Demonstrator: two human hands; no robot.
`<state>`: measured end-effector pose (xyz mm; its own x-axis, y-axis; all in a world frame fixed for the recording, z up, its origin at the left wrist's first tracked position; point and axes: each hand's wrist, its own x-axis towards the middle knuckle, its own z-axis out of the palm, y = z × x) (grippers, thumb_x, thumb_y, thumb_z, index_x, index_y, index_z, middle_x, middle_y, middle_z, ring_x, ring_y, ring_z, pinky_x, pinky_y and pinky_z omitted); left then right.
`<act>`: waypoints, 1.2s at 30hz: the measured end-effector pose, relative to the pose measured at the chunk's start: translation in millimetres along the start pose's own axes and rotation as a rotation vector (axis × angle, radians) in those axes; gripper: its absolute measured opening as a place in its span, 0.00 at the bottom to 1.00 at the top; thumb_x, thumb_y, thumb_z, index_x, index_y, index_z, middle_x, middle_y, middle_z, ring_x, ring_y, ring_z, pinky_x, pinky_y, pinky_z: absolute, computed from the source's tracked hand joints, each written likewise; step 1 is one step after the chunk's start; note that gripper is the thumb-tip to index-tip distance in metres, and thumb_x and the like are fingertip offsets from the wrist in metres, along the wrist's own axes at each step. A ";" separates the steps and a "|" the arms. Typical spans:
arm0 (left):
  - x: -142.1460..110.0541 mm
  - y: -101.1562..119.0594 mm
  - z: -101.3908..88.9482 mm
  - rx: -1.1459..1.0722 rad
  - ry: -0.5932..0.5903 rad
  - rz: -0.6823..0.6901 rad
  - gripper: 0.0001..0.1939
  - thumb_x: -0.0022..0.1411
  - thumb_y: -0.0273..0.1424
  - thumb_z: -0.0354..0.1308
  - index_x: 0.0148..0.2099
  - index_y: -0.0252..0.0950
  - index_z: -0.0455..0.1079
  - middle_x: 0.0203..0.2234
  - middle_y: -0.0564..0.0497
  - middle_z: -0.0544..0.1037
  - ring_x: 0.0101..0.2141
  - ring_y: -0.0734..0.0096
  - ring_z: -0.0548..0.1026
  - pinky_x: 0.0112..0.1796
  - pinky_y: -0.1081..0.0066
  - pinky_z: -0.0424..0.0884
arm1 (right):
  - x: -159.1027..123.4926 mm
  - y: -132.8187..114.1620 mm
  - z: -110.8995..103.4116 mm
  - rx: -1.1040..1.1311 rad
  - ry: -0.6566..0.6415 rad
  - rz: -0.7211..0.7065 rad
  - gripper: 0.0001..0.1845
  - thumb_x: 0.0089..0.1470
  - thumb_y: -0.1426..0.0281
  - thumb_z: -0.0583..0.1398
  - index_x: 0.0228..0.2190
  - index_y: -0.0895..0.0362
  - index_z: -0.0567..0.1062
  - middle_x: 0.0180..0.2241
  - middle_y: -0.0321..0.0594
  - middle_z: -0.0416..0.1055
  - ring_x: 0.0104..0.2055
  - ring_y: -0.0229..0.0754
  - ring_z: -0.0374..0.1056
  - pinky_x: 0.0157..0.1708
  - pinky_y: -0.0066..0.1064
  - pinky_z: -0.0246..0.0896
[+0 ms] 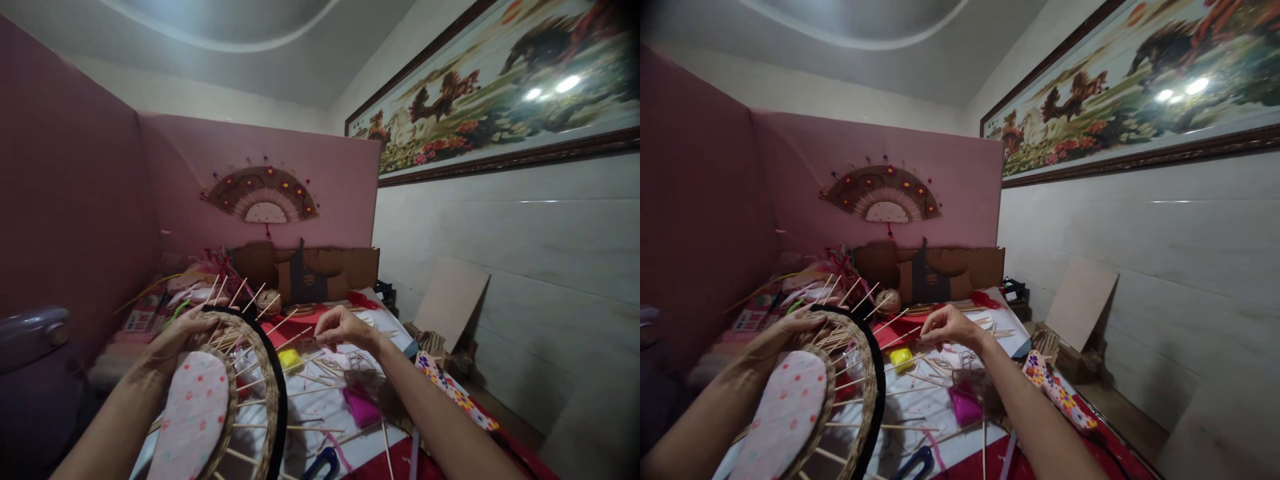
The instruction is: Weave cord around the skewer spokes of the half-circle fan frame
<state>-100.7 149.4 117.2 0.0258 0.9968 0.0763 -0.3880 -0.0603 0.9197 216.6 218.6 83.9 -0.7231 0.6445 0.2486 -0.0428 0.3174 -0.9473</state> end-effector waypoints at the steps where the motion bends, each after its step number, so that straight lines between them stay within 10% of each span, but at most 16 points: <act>1: 0.4 -0.3 -0.6 -0.001 -0.003 0.002 0.31 0.47 0.15 0.57 0.54 0.36 0.61 0.33 0.44 0.79 0.33 0.60 0.78 0.33 0.66 0.76 | 0.6 0.1 1.4 -0.011 -0.023 0.007 0.11 0.38 0.67 0.67 0.23 0.63 0.76 0.14 0.32 0.67 0.14 0.30 0.60 0.14 0.21 0.51; 23: -1.8 -3.5 0.7 -0.109 0.092 0.083 0.26 0.49 0.13 0.53 0.51 0.35 0.66 0.25 0.45 0.79 0.25 0.61 0.78 0.26 0.63 0.77 | 4.9 4.1 33.5 0.143 -0.001 0.129 0.13 0.36 0.70 0.66 0.29 0.62 0.79 0.14 0.29 0.63 0.15 0.25 0.50 0.15 0.21 0.41; 30: 4.9 -6.1 -10.6 -0.129 0.097 0.125 0.26 0.46 0.12 0.54 0.47 0.34 0.68 0.30 0.46 0.80 0.28 0.64 0.79 0.28 0.70 0.77 | 11.5 16.6 38.7 0.215 0.035 0.106 0.14 0.29 0.69 0.69 0.25 0.61 0.79 0.23 0.39 0.73 0.22 0.33 0.64 0.23 0.24 0.55; 36: 1.8 -5.5 -7.8 -0.176 0.129 0.104 0.16 0.47 0.13 0.53 0.37 0.33 0.70 0.29 0.45 0.80 0.27 0.63 0.78 0.30 0.65 0.77 | 11.2 10.2 46.3 0.169 0.028 0.075 0.18 0.36 0.65 0.67 0.31 0.63 0.79 0.16 0.36 0.69 0.16 0.29 0.58 0.15 0.22 0.40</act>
<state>-105.8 152.0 109.3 -0.1357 0.9850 0.1068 -0.5372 -0.1637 0.8274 176.2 196.9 67.7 -0.7090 0.6821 0.1788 -0.1058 0.1478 -0.9833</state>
